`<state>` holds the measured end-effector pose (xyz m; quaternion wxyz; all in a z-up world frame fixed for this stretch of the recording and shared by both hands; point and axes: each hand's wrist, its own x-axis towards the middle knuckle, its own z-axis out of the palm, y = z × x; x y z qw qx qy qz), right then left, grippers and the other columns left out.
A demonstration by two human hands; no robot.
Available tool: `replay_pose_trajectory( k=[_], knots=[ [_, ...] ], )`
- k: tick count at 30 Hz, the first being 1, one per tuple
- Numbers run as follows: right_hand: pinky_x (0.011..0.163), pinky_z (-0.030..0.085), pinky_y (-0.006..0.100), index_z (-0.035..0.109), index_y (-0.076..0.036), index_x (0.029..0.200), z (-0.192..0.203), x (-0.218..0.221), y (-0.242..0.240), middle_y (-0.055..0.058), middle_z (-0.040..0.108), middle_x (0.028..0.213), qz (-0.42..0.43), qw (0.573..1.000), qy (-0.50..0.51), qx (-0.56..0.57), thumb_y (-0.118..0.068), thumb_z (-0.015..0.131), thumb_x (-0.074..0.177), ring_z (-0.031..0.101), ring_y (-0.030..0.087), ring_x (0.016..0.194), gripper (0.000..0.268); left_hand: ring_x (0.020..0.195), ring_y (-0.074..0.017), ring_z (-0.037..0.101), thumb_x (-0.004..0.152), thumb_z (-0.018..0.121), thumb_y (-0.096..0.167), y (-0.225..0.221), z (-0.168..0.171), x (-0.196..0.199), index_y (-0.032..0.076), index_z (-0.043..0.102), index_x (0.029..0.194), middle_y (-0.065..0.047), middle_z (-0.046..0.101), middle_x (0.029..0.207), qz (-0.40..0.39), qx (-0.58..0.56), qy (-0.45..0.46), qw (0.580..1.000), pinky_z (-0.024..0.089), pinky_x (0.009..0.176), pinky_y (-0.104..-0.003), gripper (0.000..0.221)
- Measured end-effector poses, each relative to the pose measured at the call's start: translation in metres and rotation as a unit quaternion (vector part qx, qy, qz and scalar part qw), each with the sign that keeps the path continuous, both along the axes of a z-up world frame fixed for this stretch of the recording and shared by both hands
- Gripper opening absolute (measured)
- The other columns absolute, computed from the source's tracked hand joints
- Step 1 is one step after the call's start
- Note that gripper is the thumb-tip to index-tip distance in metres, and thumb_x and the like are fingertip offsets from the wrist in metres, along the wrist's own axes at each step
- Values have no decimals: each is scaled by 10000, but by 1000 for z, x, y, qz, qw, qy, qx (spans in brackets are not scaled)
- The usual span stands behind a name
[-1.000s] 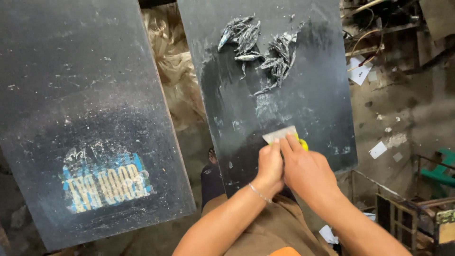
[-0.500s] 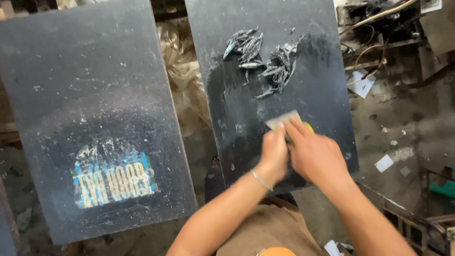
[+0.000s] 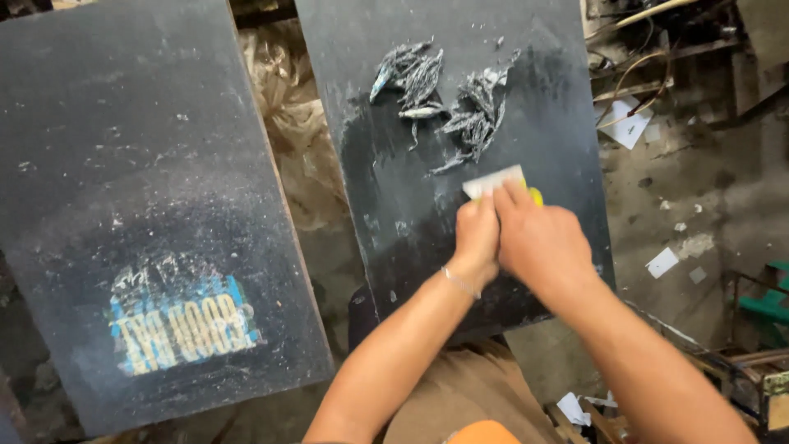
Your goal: Scraping residue and cleaning boards on a production line using a hand scraper.
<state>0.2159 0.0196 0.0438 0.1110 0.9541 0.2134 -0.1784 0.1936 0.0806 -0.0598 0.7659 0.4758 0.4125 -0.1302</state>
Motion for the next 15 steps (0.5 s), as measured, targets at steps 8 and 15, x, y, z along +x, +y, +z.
replay_pose_trajectory(
  k=[8,15],
  knots=[
    [774,634,506,472,-300,1515,27,-84,-6,-79,491,1570,-65,996,23,48,-317,583,859,768,375,907,665,943,-208,586,1060,513,290,-5,-4,-87,-55,708,1048,-109,661,1029,9,-74,-49,996,539,745,-399,396],
    [514,588,446,424,-273,1495,20,-237,-3,-83,351,1660,-118,983,134,31,-218,555,848,701,246,846,663,858,-149,579,1079,472,279,44,70,-211,101,664,1177,-36,653,1030,-11,-284,193,939,476,732,-283,280]
  ],
)
